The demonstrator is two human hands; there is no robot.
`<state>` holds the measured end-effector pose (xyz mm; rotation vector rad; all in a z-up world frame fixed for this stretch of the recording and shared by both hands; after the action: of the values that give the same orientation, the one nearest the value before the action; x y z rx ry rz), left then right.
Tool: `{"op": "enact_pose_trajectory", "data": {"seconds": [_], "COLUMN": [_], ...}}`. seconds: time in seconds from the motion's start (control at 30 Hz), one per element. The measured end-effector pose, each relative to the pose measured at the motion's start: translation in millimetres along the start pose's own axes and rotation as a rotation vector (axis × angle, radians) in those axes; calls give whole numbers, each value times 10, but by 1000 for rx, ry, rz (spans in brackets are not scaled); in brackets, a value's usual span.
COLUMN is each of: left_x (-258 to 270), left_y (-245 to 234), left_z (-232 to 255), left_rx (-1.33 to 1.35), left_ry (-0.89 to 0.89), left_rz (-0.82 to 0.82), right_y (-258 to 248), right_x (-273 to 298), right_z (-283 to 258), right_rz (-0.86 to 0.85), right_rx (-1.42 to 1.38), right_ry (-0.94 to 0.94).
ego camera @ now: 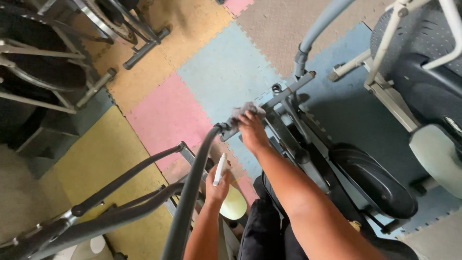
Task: Wiping down various parts of gym machines using a spray bottle and a cloth.
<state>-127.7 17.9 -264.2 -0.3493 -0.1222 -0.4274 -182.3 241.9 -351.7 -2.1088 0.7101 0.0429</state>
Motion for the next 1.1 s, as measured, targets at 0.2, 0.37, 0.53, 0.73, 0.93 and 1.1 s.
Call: {"op": "enact_pose_trajectory", "data": {"seconds": [0.2,0.37,0.53,0.73,0.93,1.1], "left_x": [239,545,958,1308,1440,1522], "left_y": [271,481,780,1193,1215,1132], "left_z": [224,279,252,111,177,-44], "left_rx": [98,58,124,80,59,75], "left_ry": [-51,-61,77,154,-54,-3], "left_rz": [-88,-132,-171,-154,-193,-203], "right_y": [188,-406,-1293,-2121,-1741,-1500], "right_x": [1306,2313,2865,1745,1209,1477], "right_z": [343,487,926,804,743,989], "right_rz": [-325,-651,-93,170,-195,-94], "right_rx": [-304,-458,-955,-416,-20,-305], "right_ry": [160,847,960,305,95,160]}}
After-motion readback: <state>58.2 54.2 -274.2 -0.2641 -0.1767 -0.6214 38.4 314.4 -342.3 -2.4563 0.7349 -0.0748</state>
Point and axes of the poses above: each hand's wrist, its own x-axis away from the middle knuckle, its own y-axis out of the palm, z = x × y, the point moved 1 cm from there along -x, towards the middle knuckle, and after that the axes turned 11 degrees about y, right-handed, at the moved point
